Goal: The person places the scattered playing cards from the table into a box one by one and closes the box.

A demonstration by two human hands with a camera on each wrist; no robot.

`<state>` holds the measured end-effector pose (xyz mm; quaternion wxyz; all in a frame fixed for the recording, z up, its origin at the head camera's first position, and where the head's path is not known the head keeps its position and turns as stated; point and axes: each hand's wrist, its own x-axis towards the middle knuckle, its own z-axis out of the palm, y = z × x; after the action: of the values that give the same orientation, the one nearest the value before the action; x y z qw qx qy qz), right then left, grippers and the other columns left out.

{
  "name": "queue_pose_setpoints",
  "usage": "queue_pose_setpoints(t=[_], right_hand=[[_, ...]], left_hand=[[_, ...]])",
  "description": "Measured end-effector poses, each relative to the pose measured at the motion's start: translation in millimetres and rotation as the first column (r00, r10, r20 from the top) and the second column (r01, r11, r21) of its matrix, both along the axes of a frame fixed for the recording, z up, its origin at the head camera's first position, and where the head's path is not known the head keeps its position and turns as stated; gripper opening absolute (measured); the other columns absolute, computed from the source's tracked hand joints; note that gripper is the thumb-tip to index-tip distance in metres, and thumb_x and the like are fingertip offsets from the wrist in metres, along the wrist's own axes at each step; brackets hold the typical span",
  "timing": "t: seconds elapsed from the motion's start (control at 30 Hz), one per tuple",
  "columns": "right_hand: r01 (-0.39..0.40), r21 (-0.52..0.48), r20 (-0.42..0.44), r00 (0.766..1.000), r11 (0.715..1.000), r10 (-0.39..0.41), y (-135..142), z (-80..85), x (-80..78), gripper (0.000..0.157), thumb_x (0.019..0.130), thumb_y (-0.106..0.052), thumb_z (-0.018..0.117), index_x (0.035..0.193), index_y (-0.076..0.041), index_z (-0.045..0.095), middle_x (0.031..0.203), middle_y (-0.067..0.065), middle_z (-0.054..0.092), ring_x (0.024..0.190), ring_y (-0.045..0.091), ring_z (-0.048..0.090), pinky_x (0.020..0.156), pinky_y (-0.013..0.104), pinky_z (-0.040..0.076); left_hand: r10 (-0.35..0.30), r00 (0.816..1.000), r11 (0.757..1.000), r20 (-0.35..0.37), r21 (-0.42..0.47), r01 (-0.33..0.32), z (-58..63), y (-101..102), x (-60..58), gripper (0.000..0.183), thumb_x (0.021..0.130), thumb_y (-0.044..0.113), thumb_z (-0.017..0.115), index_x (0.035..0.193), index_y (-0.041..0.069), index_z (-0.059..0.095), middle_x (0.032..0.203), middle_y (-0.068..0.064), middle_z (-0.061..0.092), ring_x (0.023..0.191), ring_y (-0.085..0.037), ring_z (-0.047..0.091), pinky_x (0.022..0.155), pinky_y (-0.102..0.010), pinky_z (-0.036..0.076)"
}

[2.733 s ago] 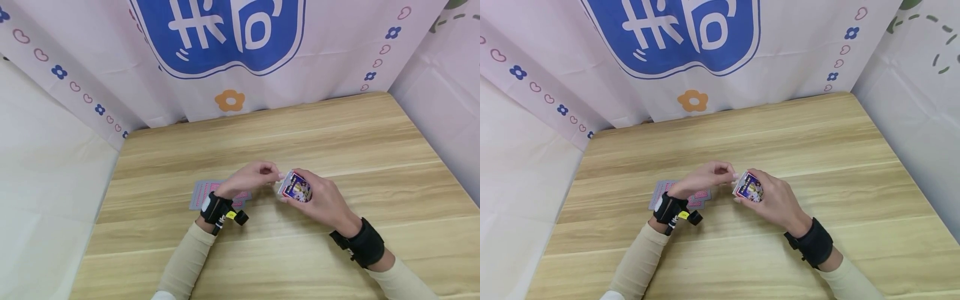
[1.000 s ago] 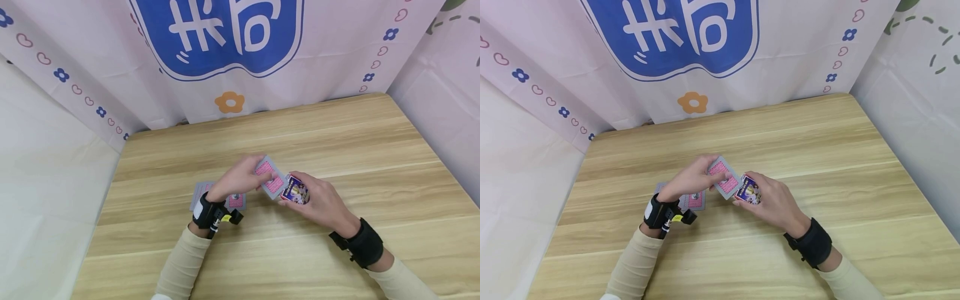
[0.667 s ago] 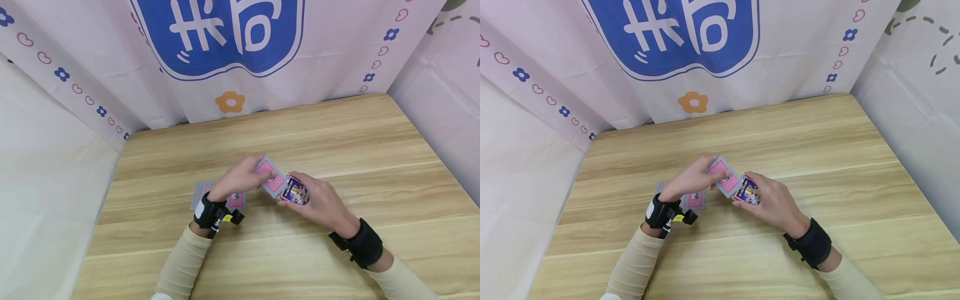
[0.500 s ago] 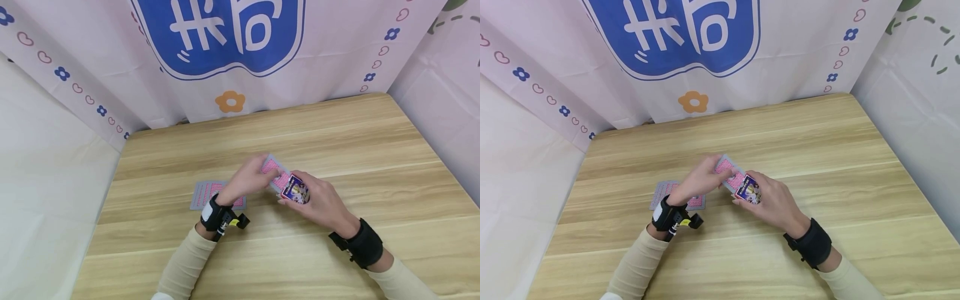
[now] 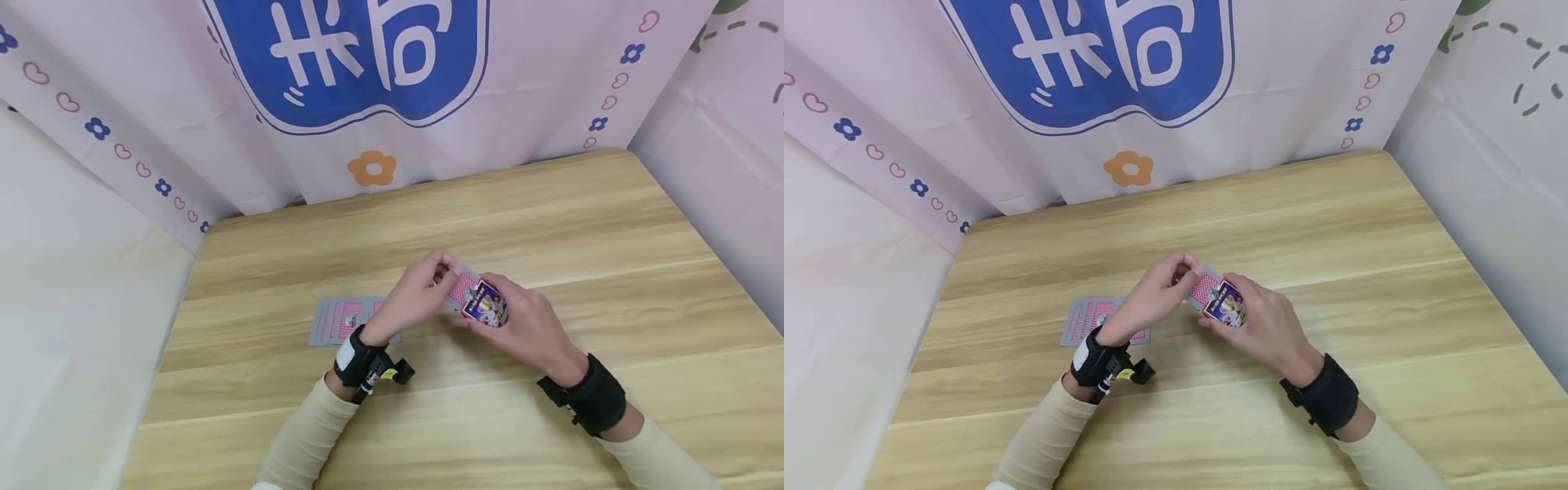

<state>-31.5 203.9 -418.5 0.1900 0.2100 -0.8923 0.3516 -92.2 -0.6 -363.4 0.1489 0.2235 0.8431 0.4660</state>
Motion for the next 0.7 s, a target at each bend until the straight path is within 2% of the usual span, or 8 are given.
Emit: queue_pose_setpoints(t=[0.13, 0.23, 0.4, 0.5, 0.6, 0.7], right_hand=[[-0.008, 0.017, 0.014, 1.0, 1.0, 0.008, -1, -0.5, 1.4, 0.069, 0.075, -0.027, 0.095, 0.128, 0.003, 0.063, 0.1, 0.015, 0.077, 0.073, 0.015, 0.069, 0.059, 0.023, 0.054], [-0.008, 0.016, 0.012, 1.0, 1.0, 0.008, -1, -0.2, 1.5, 0.069, 0.075, -0.026, 0.095, 0.128, 0.003, 0.062, 0.1, 0.015, 0.077, 0.073, 0.016, 0.07, 0.059, 0.024, 0.054], [0.005, 0.004, 0.006, 1.0, 1.0, -0.005, -1, 0.8, 0.8, 0.07, 0.073, -0.026, 0.096, 0.128, 0.001, 0.063, 0.099, 0.014, 0.077, 0.072, 0.014, 0.068, 0.058, 0.023, 0.052], [0.001, 0.003, 0.006, 1.0, 1.0, -0.001, -1, 0.6, 0.9, 0.071, 0.072, -0.028, 0.097, 0.128, 0.0, 0.063, 0.098, 0.013, 0.077, 0.071, 0.013, 0.067, 0.058, 0.022, 0.051], [-0.006, 0.006, 0.007, 1.0, 1.0, 0.006, -2, 0.1, 1.0, 0.07, 0.073, -0.029, 0.097, 0.127, 0.001, 0.064, 0.099, 0.013, 0.077, 0.071, 0.012, 0.066, 0.058, 0.022, 0.051], [-0.008, 0.014, 0.006, 1.0, 1.0, 0.008, -2, -0.7, 0.7, 0.071, 0.073, -0.029, 0.097, 0.127, 0.002, 0.064, 0.102, 0.014, 0.078, 0.072, 0.013, 0.067, 0.058, 0.022, 0.052]], left_hand=[[-0.072, 0.997, 0.997, 0.007, -0.026, 0.072, 0.3, 0, 0.3, 0.015, 0.108, 0.019, 0.058, 0.112, 0.008, 0.067, 0.101, -0.005, 0.07, 0.091, -0.014, 0.064, 0.078, -0.024, 0.052], [-0.104, 0.993, 0.994, 0.058, -0.038, 0.106, 2.1, -4, -1.2, 0.017, 0.108, 0.021, 0.06, 0.112, 0.011, 0.072, 0.103, -0.002, 0.072, 0.096, -0.019, 0.066, 0.081, -0.026, 0.053], [-0.09, 0.977, 0.996, 0.192, 0.001, 0.092, 3.1, -15, -8.3, 0.017, 0.105, 0.018, 0.064, 0.114, 0.02, 0.078, 0.105, 0.002, 0.076, 0.101, -0.022, 0.069, 0.086, -0.031, 0.054], [-0.09, 0.964, 0.996, 0.252, 0.025, 0.086, 0.8, -18, -11.9, 0.014, 0.101, 0.018, 0.07, 0.11, 0.022, 0.08, 0.104, 0.002, 0.078, 0.1, -0.018, 0.069, 0.09, -0.033, 0.054], [-0.09, 0.957, 0.996, 0.275, 0.04, 0.083, -2.4, -18, -14.1, 0.01, 0.099, 0.02, 0.073, 0.106, 0.021, 0.081, 0.101, 0.002, 0.079, 0.098, -0.016, 0.069, 0.09, -0.033, 0.053], [-0.086, 0.955, 0.996, 0.285, 0.044, 0.076, -5.1, -17, -15.3, 0.008, 0.097, 0.018, 0.075, 0.103, 0.02, 0.08, 0.099, 0.001, 0.079, 0.099, -0.022, 0.07, 0.089, -0.032, 0.052]])
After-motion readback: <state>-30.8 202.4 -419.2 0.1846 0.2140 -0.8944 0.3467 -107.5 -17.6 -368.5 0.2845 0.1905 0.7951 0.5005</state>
